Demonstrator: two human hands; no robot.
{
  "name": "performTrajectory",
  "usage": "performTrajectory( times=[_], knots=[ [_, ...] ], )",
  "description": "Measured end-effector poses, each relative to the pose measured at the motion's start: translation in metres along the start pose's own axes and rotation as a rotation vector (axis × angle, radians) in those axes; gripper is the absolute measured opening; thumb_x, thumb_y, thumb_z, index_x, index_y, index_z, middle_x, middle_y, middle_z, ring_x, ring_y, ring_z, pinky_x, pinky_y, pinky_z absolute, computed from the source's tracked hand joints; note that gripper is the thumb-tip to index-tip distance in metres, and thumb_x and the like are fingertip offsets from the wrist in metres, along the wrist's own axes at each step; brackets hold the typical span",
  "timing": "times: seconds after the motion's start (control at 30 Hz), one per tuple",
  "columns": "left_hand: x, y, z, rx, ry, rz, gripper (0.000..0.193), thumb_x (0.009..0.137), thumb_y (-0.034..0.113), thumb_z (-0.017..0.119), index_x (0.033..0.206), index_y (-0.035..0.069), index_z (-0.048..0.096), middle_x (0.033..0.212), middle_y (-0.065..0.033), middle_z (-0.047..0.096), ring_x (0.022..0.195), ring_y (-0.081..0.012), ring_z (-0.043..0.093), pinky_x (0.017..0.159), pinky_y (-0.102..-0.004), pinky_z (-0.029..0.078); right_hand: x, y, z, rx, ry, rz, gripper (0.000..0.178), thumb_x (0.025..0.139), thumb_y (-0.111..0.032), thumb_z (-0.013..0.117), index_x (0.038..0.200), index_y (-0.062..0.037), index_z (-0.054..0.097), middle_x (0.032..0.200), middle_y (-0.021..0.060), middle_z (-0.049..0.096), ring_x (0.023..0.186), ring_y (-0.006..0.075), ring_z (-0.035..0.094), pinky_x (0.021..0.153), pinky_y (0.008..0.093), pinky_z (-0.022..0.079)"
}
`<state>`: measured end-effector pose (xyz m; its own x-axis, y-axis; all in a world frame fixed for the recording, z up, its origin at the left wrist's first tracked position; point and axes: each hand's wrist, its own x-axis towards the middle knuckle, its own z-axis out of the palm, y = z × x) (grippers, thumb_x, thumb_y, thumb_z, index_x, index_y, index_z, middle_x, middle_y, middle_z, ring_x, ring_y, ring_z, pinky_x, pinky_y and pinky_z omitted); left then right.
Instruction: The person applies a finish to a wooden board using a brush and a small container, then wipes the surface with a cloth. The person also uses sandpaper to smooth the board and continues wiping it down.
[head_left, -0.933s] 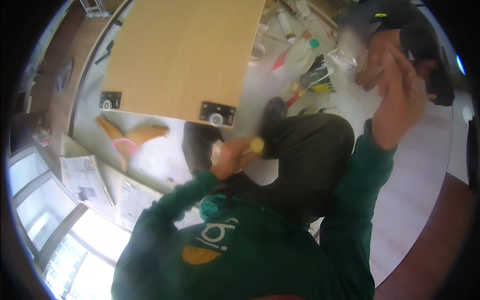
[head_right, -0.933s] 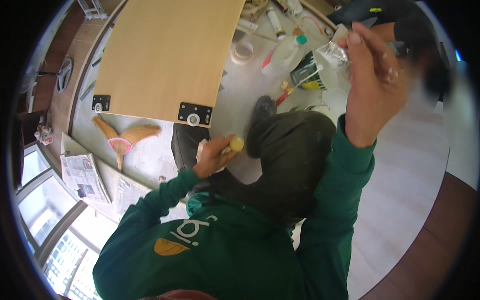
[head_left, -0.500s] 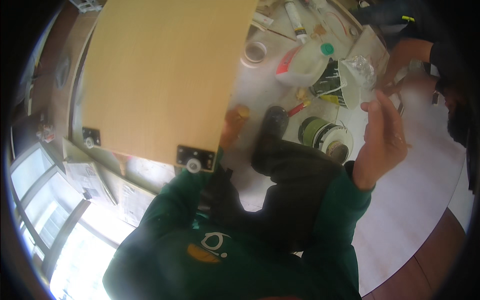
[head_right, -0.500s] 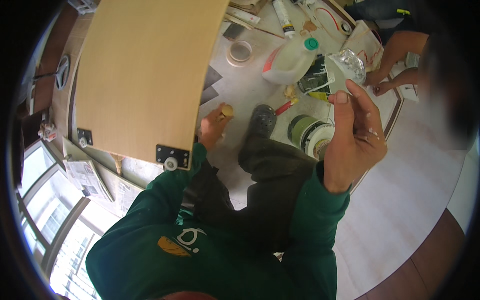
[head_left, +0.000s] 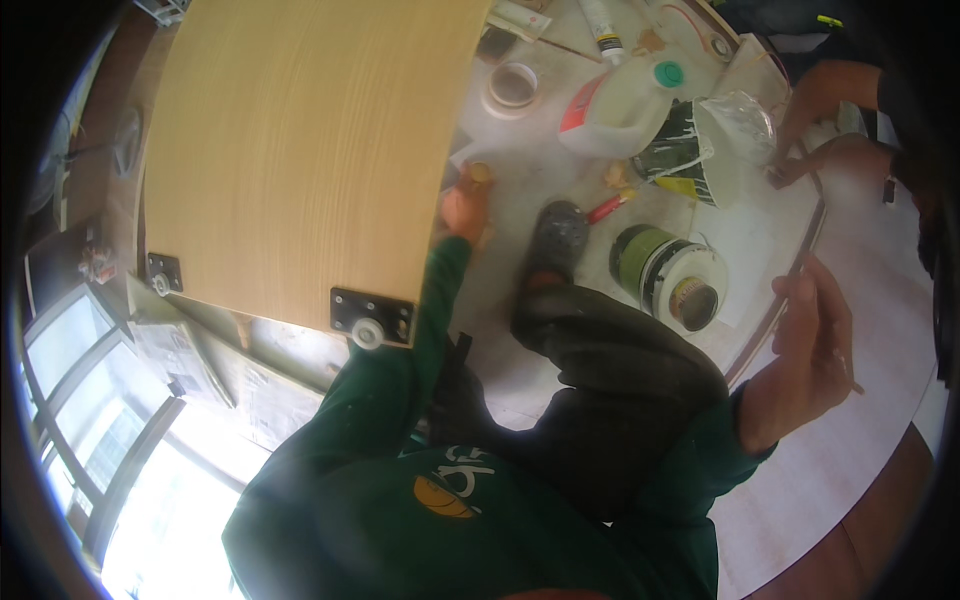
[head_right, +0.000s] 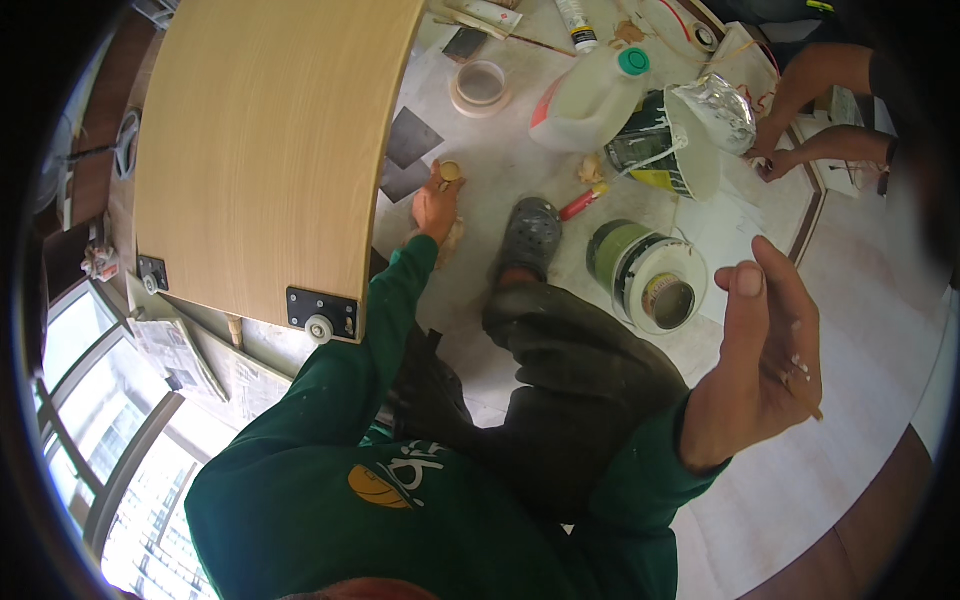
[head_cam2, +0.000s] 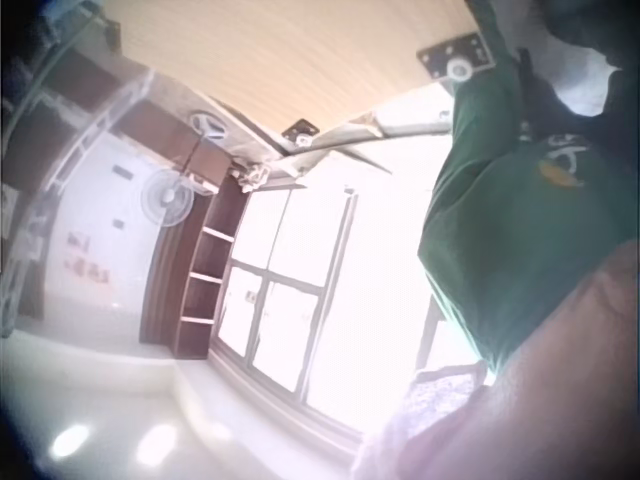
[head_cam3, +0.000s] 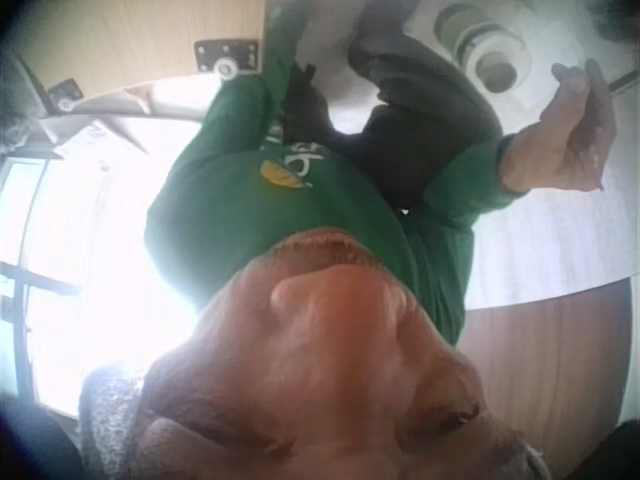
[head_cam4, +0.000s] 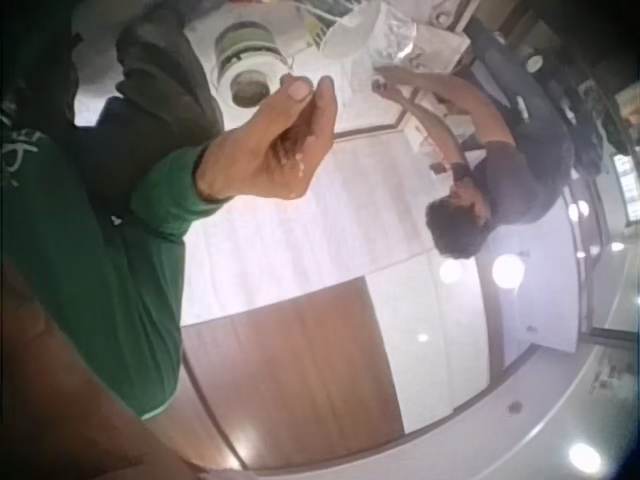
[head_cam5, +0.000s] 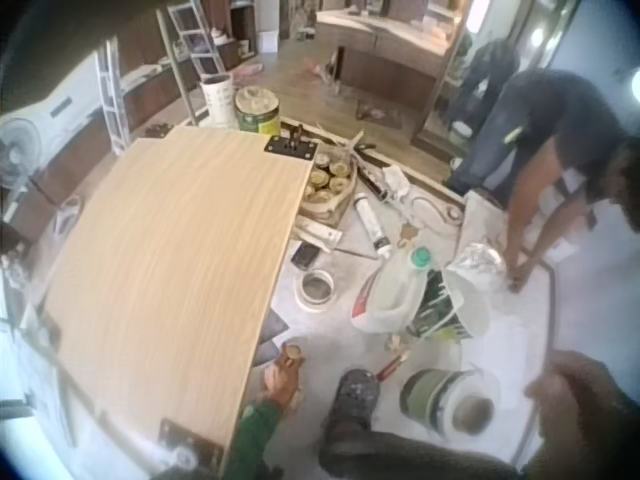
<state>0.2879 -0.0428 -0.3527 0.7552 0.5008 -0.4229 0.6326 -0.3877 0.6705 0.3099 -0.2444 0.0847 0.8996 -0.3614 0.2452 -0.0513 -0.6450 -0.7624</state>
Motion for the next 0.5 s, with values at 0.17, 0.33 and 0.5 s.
performTrajectory(
  times=[0.17, 0.33, 0.5],
  knots=[
    [0.016, -0.012, 0.016, 0.328, -0.062, -0.011, 0.076, 0.091, 0.047, 0.069, 0.154, 0.012, 0.047, 0.103, -0.0242, 0.075, 0.095, -0.0428, 0.072, 0.083, -0.0503, 0.055, 0.007, 0.012, -0.006, 0.116, 0.032, -0.054, 0.021, 0.094, -0.007, 0.075, 0.111, 0.0068, 0.075, 0.087, 0.0118, 0.074, 0.080, 0.0142, 0.069, 0.078, 0.0245, 0.052],
    [0.018, -0.017, 0.014, 0.180, 0.064, 0.057, 0.085, 0.084, 0.046, 0.075, 0.153, 0.006, 0.045, 0.111, -0.0264, 0.073, 0.102, -0.0443, 0.071, 0.086, -0.0512, 0.054, 0.013, 0.015, -0.005, 0.231, 0.140, -0.076, 0.020, 0.093, -0.004, 0.076, 0.110, 0.0062, 0.074, 0.088, 0.0112, 0.075, 0.080, 0.0135, 0.070, 0.076, 0.0240, 0.053],
    [0.017, -0.020, 0.007, 0.174, 0.046, 0.065, 0.088, 0.081, 0.041, 0.079, 0.151, 0.001, 0.046, 0.120, -0.0271, 0.071, 0.109, -0.0434, 0.069, 0.091, -0.0487, 0.054, 0.013, 0.022, -0.015, 0.309, 0.215, -0.078, 0.021, 0.092, -0.003, 0.076, 0.110, 0.0062, 0.074, 0.089, 0.0108, 0.075, 0.079, 0.0140, 0.070, 0.076, 0.0241, 0.052]
  ],
)
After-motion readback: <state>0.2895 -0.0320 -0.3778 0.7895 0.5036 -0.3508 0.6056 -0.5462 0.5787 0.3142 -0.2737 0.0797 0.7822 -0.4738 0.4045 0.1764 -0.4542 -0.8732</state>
